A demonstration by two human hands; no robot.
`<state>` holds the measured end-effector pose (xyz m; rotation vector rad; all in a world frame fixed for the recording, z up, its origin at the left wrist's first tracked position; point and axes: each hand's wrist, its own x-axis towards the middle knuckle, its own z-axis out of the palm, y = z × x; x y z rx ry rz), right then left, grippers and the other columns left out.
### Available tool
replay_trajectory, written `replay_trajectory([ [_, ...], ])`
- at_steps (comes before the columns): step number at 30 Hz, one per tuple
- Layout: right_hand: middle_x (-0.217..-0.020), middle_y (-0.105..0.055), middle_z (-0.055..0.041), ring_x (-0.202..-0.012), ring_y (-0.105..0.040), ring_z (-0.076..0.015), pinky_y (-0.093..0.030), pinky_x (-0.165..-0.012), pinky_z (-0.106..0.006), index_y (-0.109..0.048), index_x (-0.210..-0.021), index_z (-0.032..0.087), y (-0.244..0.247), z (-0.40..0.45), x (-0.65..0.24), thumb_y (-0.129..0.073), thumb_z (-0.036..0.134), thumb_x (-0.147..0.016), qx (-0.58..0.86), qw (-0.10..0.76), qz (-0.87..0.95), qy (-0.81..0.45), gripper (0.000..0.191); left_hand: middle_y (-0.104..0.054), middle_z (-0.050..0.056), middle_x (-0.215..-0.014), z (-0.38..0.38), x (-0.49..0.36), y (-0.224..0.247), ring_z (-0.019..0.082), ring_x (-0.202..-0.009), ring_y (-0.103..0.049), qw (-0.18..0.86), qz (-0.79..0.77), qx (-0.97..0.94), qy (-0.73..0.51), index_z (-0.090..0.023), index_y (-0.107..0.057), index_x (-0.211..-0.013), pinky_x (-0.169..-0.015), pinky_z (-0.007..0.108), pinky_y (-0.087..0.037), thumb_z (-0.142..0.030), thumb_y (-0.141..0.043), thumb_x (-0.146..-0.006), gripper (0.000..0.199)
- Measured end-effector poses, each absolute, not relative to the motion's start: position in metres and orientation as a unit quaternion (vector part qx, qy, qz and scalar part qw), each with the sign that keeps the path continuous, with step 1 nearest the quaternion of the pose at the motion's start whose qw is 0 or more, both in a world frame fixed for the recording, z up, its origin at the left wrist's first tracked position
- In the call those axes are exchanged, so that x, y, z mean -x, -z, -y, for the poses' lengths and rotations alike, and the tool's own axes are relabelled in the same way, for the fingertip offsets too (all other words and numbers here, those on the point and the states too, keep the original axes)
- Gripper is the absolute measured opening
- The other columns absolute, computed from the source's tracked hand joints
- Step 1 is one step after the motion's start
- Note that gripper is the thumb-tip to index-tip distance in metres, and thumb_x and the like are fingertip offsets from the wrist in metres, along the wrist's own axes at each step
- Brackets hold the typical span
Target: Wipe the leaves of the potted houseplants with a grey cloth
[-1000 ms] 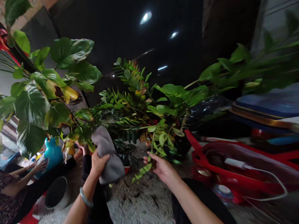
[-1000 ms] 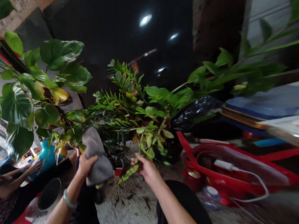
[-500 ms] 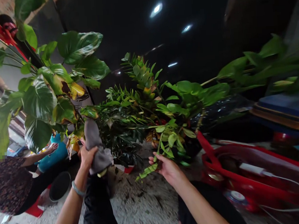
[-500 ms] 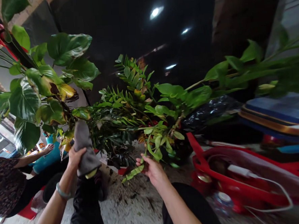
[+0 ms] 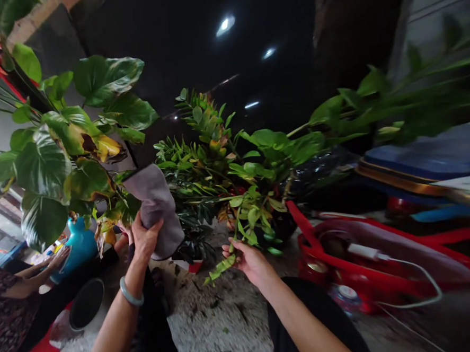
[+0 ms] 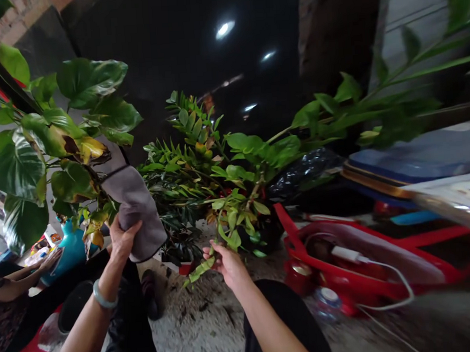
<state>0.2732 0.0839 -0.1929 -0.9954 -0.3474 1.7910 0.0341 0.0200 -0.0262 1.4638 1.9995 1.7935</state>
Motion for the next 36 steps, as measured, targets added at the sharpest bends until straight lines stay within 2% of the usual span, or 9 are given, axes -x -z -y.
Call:
replay_trajectory([
  [6, -0.068, -0.079, -0.0029, -0.055, -0.071, -0.0199, -0.056, -0.052, -0.030, -0.072, -0.087, 0.020, 0.201, -0.085, -0.279, -0.079, 0.023, -0.072, 0.403, 0.516, 0.154, -0.739, 0.017, -0.079, 0.012, -0.099, 0.004, -0.076, 0.089, 0.035, -0.092, -0.075, 0.073, -0.546, -0.718, -0.425, -0.020, -0.077, -0.110, -0.086, 0.048, -0.061, -0.024, -0.073, -0.065, 0.045],
  [9, -0.063, -0.076, -0.0026, -0.057, -0.071, -0.0198, -0.057, -0.054, -0.029, -0.069, -0.079, 0.021, 0.202, -0.085, -0.280, -0.078, 0.024, -0.074, 0.398, 0.531, 0.153, -0.732, 0.011, -0.079, 0.011, -0.109, -0.013, -0.084, 0.061, 0.035, -0.103, -0.074, 0.037, -0.507, -0.736, -0.446, -0.021, -0.076, -0.114, -0.103, 0.051, -0.054, -0.021, -0.071, -0.068, 0.047],
  [12, -0.066, -0.078, -0.0048, -0.054, -0.070, -0.0193, -0.050, -0.044, -0.025, -0.069, -0.083, 0.020, 0.197, -0.085, -0.279, -0.079, 0.023, -0.074, 0.409, 0.513, 0.160, -0.737, 0.015, -0.076, 0.013, -0.122, -0.055, -0.089, 0.018, 0.035, -0.117, -0.069, 0.002, -0.527, -0.661, -0.534, -0.016, -0.072, -0.123, -0.110, 0.050, -0.049, -0.022, -0.073, -0.070, 0.054],
  [15, -0.070, -0.079, -0.0059, -0.052, -0.070, -0.0177, -0.049, -0.042, -0.023, -0.069, -0.088, 0.018, 0.187, -0.083, -0.277, -0.080, 0.020, -0.074, 0.415, 0.501, 0.157, -0.743, 0.017, -0.074, 0.013, -0.124, -0.083, -0.092, 0.007, 0.032, -0.117, -0.068, 0.047, -0.572, -0.624, -0.530, -0.016, -0.069, -0.126, -0.106, 0.046, -0.051, -0.020, -0.074, -0.072, 0.054],
  [21, -0.061, -0.076, -0.0027, -0.049, -0.069, -0.0174, -0.048, -0.042, -0.023, -0.071, -0.085, 0.018, 0.181, -0.078, -0.280, -0.073, 0.017, -0.078, 0.424, 0.512, 0.147, -0.732, 0.008, -0.078, 0.005, -0.083, -0.036, -0.086, 0.060, 0.028, -0.082, -0.072, 0.240, -0.634, -0.668, -0.308, -0.014, -0.079, -0.097, -0.075, 0.037, -0.058, -0.012, -0.080, -0.060, 0.038],
  [24, -0.061, -0.076, -0.0036, -0.048, -0.068, -0.0171, -0.046, -0.040, -0.022, -0.069, -0.077, 0.018, 0.184, -0.080, -0.283, -0.073, 0.018, -0.078, 0.430, 0.501, 0.155, -0.735, 0.004, -0.081, 0.005, -0.101, -0.015, -0.076, 0.046, 0.030, -0.099, -0.073, 0.264, -0.593, -0.693, -0.315, -0.017, -0.079, -0.110, -0.091, 0.039, -0.057, -0.016, -0.079, -0.063, 0.047],
  [27, -0.065, -0.079, -0.0042, -0.049, -0.069, -0.0172, -0.049, -0.041, -0.023, -0.069, -0.082, 0.019, 0.186, -0.083, -0.280, -0.075, 0.017, -0.077, 0.423, 0.495, 0.155, -0.743, 0.008, -0.078, 0.008, -0.116, -0.028, -0.069, 0.013, 0.033, -0.112, -0.070, 0.197, -0.573, -0.679, -0.414, -0.019, -0.075, -0.120, -0.102, 0.043, -0.053, -0.021, -0.079, -0.066, 0.054],
  [31, -0.065, -0.079, -0.0048, -0.049, -0.069, -0.0171, -0.052, -0.044, -0.024, -0.069, -0.086, 0.019, 0.185, -0.081, -0.271, -0.073, 0.016, -0.079, 0.430, 0.501, 0.146, -0.737, 0.008, -0.078, 0.010, -0.111, -0.055, -0.066, 0.014, 0.033, -0.108, -0.070, 0.142, -0.599, -0.626, -0.479, -0.017, -0.073, -0.119, -0.098, 0.045, -0.055, -0.021, -0.077, -0.068, 0.052],
  [36, -0.064, -0.077, -0.0024, -0.049, -0.069, -0.0183, -0.053, -0.044, -0.026, -0.071, -0.089, 0.020, 0.192, -0.080, -0.269, -0.072, 0.019, -0.079, 0.444, 0.505, 0.149, -0.725, 0.011, -0.080, 0.008, -0.100, -0.025, -0.064, 0.062, 0.031, -0.093, -0.073, 0.223, -0.603, -0.691, -0.331, -0.018, -0.078, -0.107, -0.087, 0.043, -0.058, -0.015, -0.079, -0.059, 0.048],
])
